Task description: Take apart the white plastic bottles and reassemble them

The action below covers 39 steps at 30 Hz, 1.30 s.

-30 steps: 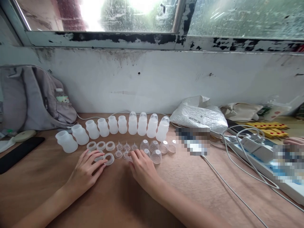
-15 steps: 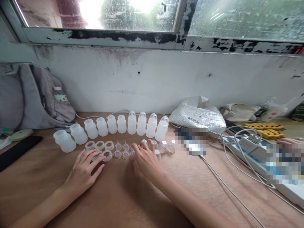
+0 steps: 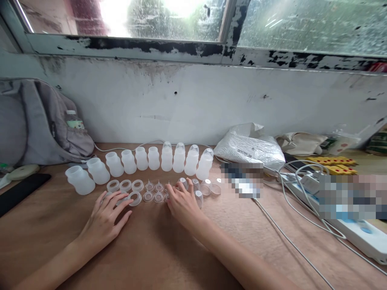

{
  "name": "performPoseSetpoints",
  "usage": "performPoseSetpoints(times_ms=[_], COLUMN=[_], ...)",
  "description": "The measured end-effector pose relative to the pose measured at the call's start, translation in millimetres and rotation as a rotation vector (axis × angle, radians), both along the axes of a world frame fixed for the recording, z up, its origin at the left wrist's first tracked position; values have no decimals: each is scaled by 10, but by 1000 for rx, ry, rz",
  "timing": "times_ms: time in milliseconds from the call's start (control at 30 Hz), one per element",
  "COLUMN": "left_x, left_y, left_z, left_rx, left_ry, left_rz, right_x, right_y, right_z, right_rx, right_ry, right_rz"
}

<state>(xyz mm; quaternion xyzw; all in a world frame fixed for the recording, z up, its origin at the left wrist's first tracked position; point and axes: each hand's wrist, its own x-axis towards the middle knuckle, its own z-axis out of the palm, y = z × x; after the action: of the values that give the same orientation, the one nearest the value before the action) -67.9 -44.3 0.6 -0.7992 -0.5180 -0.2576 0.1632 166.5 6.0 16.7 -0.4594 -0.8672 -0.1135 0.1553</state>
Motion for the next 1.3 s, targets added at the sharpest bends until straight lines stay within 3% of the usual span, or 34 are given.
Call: performPoseSetpoints(times_ms=[267,467,667,767,867,967,1100,1200,1300], left_x=[1,-15,-21,-11,2,28,81,111,130], left_y=[1,11,16,11,-5,-50,-148,-217,-256], left_z=[0,0,-32,-13,17,22,-8,-10,22], left_rx=[-8,-5,-24,-16,-7,3,104,140,19], left_ry=[3,0,-18,-55,-93,-138,-319,-438,-493], left_rz=[25,23,-19,-59,-126,-179,-198,-255,-357], right_x=[-4,-29,-99,-138,-176,-186,-106,-14,41], right_y=[-8,49,647,1006,1138,926,242,-290,-610], right_z=[2,225,582,660,689,721,726,629,459], right_rx=[22,109,282,293,233,159,85,-148,-472], right_ry=[23,175,208,137,105,163,485,874,1092], right_rz=[6,-16,-51,-59,-40,72,264,299,337])
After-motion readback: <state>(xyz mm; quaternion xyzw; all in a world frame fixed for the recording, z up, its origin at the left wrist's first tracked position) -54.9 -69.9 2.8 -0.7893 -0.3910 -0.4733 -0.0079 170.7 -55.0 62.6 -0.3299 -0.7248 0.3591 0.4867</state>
